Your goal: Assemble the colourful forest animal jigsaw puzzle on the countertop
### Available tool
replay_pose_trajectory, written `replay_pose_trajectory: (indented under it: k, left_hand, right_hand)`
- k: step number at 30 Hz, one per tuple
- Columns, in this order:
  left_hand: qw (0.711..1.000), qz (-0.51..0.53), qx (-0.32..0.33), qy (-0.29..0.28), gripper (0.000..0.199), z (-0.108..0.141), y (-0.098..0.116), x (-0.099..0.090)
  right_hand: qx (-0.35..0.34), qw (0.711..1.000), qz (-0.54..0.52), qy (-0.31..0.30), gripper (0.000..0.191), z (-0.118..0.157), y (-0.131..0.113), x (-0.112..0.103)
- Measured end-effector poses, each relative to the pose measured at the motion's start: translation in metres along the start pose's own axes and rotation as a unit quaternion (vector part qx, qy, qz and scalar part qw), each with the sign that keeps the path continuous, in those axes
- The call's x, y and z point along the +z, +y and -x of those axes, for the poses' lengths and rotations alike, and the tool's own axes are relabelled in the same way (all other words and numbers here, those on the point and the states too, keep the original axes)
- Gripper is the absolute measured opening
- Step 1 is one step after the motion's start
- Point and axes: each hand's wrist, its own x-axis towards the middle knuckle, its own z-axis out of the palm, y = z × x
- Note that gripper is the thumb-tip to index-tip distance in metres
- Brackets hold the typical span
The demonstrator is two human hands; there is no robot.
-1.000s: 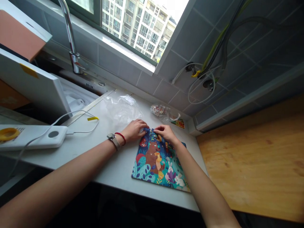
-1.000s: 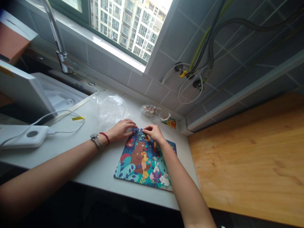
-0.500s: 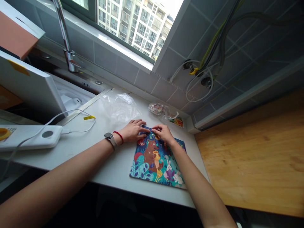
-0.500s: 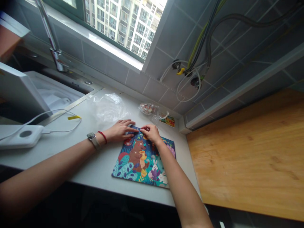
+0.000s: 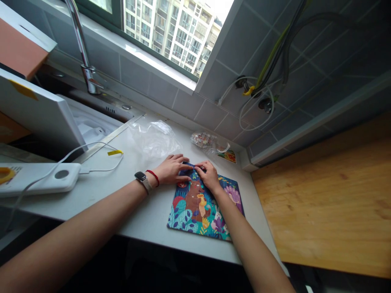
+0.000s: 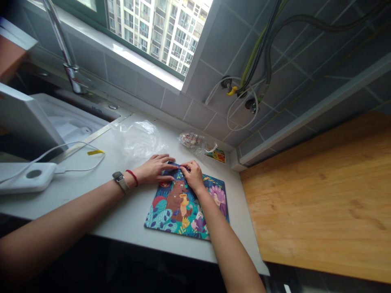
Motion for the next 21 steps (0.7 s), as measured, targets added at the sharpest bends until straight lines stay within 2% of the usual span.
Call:
replay_pose_trajectory:
  k: [5,10,15,18,21]
  left_hand:
    - [0.999,0.017,0.0,0.028,0.051,0.0,0.009,-0.006]
    - [0.999,-0.011,0.002,0.033,0.045,0.002,0.016,-0.01]
    - [0.998,-0.047,-0.005,0.043,0.047,0.004,0.019,-0.01]
    - [0.996,-0.069,-0.021,0.056,0.048,0.005,0.02,-0.008]
    - [0.993,-0.093,-0.039,0.068,0.047,0.006,0.022,-0.006]
  right_hand:
    - [-0.022,0.999,0.027,0.031,0.014,0.004,-0.007,0.002]
    - [-0.024,0.995,0.03,0.09,0.015,0.019,-0.024,-0.007]
    - [-0.01,0.989,0.038,0.141,0.023,0.073,-0.026,-0.033]
    - [0.002,0.989,0.053,0.14,0.02,0.116,-0.013,-0.055]
    - [0.046,0.984,0.075,0.152,0.025,0.153,0.007,-0.081]
